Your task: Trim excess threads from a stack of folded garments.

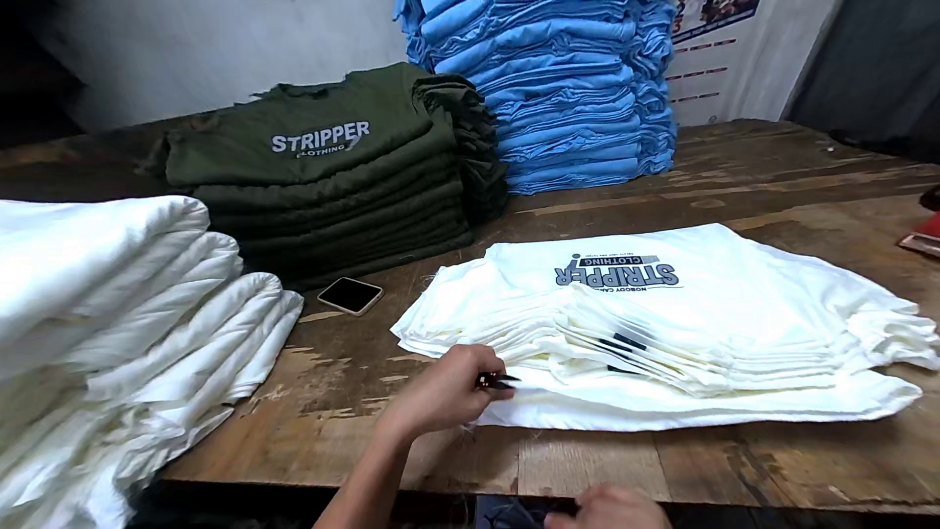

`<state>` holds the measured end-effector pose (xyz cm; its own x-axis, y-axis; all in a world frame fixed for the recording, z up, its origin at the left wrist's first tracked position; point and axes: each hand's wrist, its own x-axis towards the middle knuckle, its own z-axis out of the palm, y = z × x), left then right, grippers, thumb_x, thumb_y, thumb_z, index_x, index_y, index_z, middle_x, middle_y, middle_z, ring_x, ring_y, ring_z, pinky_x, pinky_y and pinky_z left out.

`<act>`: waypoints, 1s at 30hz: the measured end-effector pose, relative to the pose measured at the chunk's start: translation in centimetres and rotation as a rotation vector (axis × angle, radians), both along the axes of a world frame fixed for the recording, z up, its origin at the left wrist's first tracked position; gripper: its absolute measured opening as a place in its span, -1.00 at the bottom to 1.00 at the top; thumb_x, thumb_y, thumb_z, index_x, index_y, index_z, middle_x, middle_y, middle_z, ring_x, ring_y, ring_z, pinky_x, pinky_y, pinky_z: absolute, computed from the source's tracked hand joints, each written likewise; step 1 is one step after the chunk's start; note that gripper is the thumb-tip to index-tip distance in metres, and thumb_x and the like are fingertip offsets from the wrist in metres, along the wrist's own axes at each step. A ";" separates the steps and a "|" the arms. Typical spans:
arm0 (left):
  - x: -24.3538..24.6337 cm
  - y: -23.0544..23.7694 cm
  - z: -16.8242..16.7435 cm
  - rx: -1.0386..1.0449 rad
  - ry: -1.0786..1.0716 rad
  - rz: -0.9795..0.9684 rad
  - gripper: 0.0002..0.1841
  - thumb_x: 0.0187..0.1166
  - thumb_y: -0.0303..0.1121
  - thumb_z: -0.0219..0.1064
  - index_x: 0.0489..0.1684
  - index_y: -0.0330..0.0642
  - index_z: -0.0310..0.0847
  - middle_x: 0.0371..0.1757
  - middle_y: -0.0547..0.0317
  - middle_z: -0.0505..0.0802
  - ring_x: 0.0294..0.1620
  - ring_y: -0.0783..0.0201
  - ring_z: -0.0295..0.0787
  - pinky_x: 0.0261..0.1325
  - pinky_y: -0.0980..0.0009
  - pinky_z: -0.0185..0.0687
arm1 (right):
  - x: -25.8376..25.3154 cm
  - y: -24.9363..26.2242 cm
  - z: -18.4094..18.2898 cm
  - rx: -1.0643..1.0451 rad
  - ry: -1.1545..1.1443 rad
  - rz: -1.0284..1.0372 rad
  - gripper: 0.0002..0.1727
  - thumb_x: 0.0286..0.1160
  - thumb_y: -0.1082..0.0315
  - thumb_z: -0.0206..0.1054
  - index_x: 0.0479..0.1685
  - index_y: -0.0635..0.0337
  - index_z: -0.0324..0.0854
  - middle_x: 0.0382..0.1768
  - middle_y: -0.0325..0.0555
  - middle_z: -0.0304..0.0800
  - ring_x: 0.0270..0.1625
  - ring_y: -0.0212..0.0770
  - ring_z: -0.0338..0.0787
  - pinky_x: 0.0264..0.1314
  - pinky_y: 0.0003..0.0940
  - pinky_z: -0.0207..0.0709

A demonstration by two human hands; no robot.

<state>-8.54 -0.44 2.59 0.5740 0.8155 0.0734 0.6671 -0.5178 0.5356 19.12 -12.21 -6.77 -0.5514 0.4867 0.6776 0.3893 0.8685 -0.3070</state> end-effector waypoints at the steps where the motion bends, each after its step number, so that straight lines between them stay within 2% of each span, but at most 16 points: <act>1: 0.1 0.1 0.8 -0.028 0.030 -0.025 -0.69 0.60 -0.07 0.43 -0.30 -0.15 0.82 -0.36 0.21 0.78 -0.34 0.37 0.67 -0.20 0.34 0.60 | -0.1 0.1 0.6 0.018 0.037 -0.144 -0.64 0.69 0.04 0.29 -0.01 0.09 0.88 -0.35 -0.13 0.93 -0.19 -0.19 0.90 0.09 -0.24 0.73; 3: 0.9 0.4 2.2 -0.027 0.006 0.002 -0.72 0.60 -0.08 0.44 -0.28 -0.11 0.85 -0.39 0.26 0.81 -0.39 0.41 0.67 -0.23 0.37 0.61 | -1.1 1.4 1.6 0.103 -0.004 -0.384 -0.71 0.61 0.04 0.37 0.04 -0.02 0.85 -0.13 -0.19 0.92 0.02 -0.18 0.84 0.11 -0.25 0.70; 5: 2.2 1.3 3.2 0.055 -0.075 0.088 -0.82 0.63 -0.23 0.42 -0.28 -0.08 0.86 -0.46 0.31 0.80 -0.47 0.44 0.64 -0.32 0.38 0.60 | -2.8 3.7 1.5 0.262 -0.089 -0.492 -0.78 0.60 0.09 0.31 0.01 -0.13 0.81 -0.05 -0.19 0.86 0.01 -0.13 0.80 0.07 -0.21 0.64; 7: 4.0 2.5 4.3 0.121 -0.123 0.151 -0.85 0.68 -0.39 0.32 -0.21 -0.10 0.85 -0.48 0.28 0.78 -0.52 0.39 0.62 -0.39 0.34 0.59 | -4.2 5.4 1.1 0.340 -0.112 -0.433 -0.85 0.51 0.29 0.33 -0.18 -0.08 0.83 -0.15 -0.17 0.86 -0.09 -0.10 0.81 -0.03 -0.14 0.64; 9: 5.8 3.9 5.5 0.159 -0.112 0.175 -0.79 0.76 -0.45 0.19 -0.02 -0.14 0.81 -0.34 0.19 0.82 -0.38 0.32 0.71 -0.21 0.26 0.66 | -5.1 4.9 1.0 0.368 -0.092 -0.254 -0.85 0.55 0.35 0.29 -0.27 -0.05 0.79 -0.30 -0.22 0.85 -0.18 -0.14 0.82 -0.02 -0.14 0.67; 12: 7.6 7.0 5.8 0.253 -0.027 0.179 -0.73 0.67 -0.53 0.20 0.15 -0.21 0.79 0.02 -0.05 0.84 0.15 0.01 0.76 0.29 -0.01 0.61 | -5.9 1.4 0.4 0.211 -0.201 0.097 -0.64 0.72 0.06 0.22 -0.30 0.03 0.82 -0.29 -0.16 0.86 -0.10 -0.09 0.83 0.32 -0.07 0.57; 14: 8.5 9.8 4.4 0.278 0.014 0.180 -0.71 0.61 -0.52 0.24 0.20 -0.21 0.77 0.17 -0.13 0.83 0.33 -0.13 0.68 0.40 -0.15 0.49 | -5.5 -0.1 -0.1 0.167 -0.281 0.124 -0.40 0.67 -0.25 0.08 -0.17 0.04 0.85 -0.12 -0.10 0.91 0.01 -0.05 0.85 0.44 -0.01 0.51; 16: 9.0 11.3 2.2 0.186 0.009 0.155 -0.71 0.69 -0.44 0.20 0.24 -0.26 0.75 0.18 -0.19 0.83 0.33 -0.18 0.70 0.39 -0.25 0.51 | -4.0 -0.2 0.4 0.222 -0.207 -0.090 -0.42 0.66 -0.29 0.09 -0.11 -0.05 0.87 -0.04 -0.16 0.94 0.04 -0.13 0.86 0.42 -0.07 0.51; 17: 9.0 11.3 1.1 0.108 -0.015 0.136 -0.72 0.74 -0.41 0.15 0.17 -0.30 0.76 0.09 -0.21 0.84 0.21 -0.16 0.76 0.31 -0.24 0.57 | -2.6 0.2 1.0 0.246 -0.149 -0.265 -0.50 0.66 -0.23 0.16 -0.11 -0.09 0.88 -0.03 -0.17 0.94 0.10 -0.14 0.86 0.47 -0.05 0.49; 19: 8.4 9.8 -0.7 0.052 -0.084 0.122 -0.73 0.80 -0.37 0.10 -0.05 -0.26 0.76 -0.27 -0.08 0.81 -0.23 0.00 0.76 -0.09 -0.07 0.63 | 1.1 1.8 2.5 0.284 -0.024 -0.683 -0.57 0.56 -0.16 0.30 -0.03 -0.07 0.90 0.09 0.00 0.90 0.27 0.01 0.79 0.52 0.08 0.45; 21: 7.5 8.3 -1.7 0.047 -0.124 0.096 -0.72 0.80 -0.31 0.12 -0.21 -0.17 0.75 -0.45 0.10 0.74 -0.40 0.16 0.68 -0.24 0.06 0.59 | 5.7 3.5 4.4 0.206 0.050 -1.107 -0.32 0.45 -0.20 0.32 0.28 0.20 0.75 0.38 0.40 0.67 0.49 0.44 0.58 0.55 0.46 0.21; 23: 6.5 6.5 -2.4 0.027 -0.123 0.069 -0.74 0.75 -0.31 0.13 -0.25 -0.14 0.73 -0.43 0.15 0.73 -0.32 0.20 0.67 -0.12 0.08 0.55 | 9.9 3.9 6.2 -0.074 0.136 -1.361 0.08 0.41 -0.35 0.33 0.71 0.42 0.29 0.69 0.68 0.14 0.66 0.80 0.18 0.53 0.80 -0.11; 25: 4.8 4.3 -3.2 0.040 -0.135 0.026 -0.73 0.73 -0.29 0.11 -0.20 -0.17 0.74 -0.34 0.10 0.76 -0.17 0.15 0.70 0.09 0.05 0.54 | 12.1 3.7 6.5 -0.246 0.193 -1.372 0.09 0.44 -0.31 0.33 0.78 0.39 0.20 0.76 0.69 -0.04 0.66 0.88 0.05 0.46 0.86 -0.10; 27: 2.6 2.3 -4.1 0.068 -0.184 0.007 -0.67 0.77 -0.24 0.09 -0.13 -0.20 0.78 -0.27 0.06 0.77 -0.09 0.14 0.69 0.17 0.08 0.51 | 11.3 3.3 5.9 -0.266 0.125 -1.249 -0.16 0.53 -0.15 0.28 0.70 0.26 0.41 0.73 0.65 0.09 0.61 0.87 0.16 0.41 0.83 0.04; 29: -0.1 1.0 -4.7 0.026 -0.219 0.034 -0.67 0.76 -0.20 0.10 -0.15 -0.17 0.79 -0.28 0.13 0.76 -0.14 0.24 0.67 0.09 0.16 0.54 | 9.4 2.7 5.4 -0.255 0.031 -1.151 -0.33 0.51 -0.04 0.26 0.61 0.07 0.56 0.69 0.67 0.15 0.54 0.89 0.24 0.33 0.79 0.14; 30: -1.5 0.8 -4.7 -0.045 -0.231 0.076 -0.69 0.72 -0.20 0.14 -0.22 -0.13 0.79 -0.35 0.23 0.74 -0.26 0.35 0.65 -0.07 0.28 0.56 | 8.7 2.3 5.5 -0.272 -0.001 -1.101 -0.34 0.46 -0.04 0.30 0.57 0.01 0.60 0.68 0.67 0.17 0.52 0.88 0.27 0.30 0.78 0.17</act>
<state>-10.07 0.33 -2.13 0.4829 0.8613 0.1578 0.5605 -0.4425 0.7000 27.85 -9.95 -1.25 0.2671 0.8387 0.4746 0.9006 -0.0420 -0.4326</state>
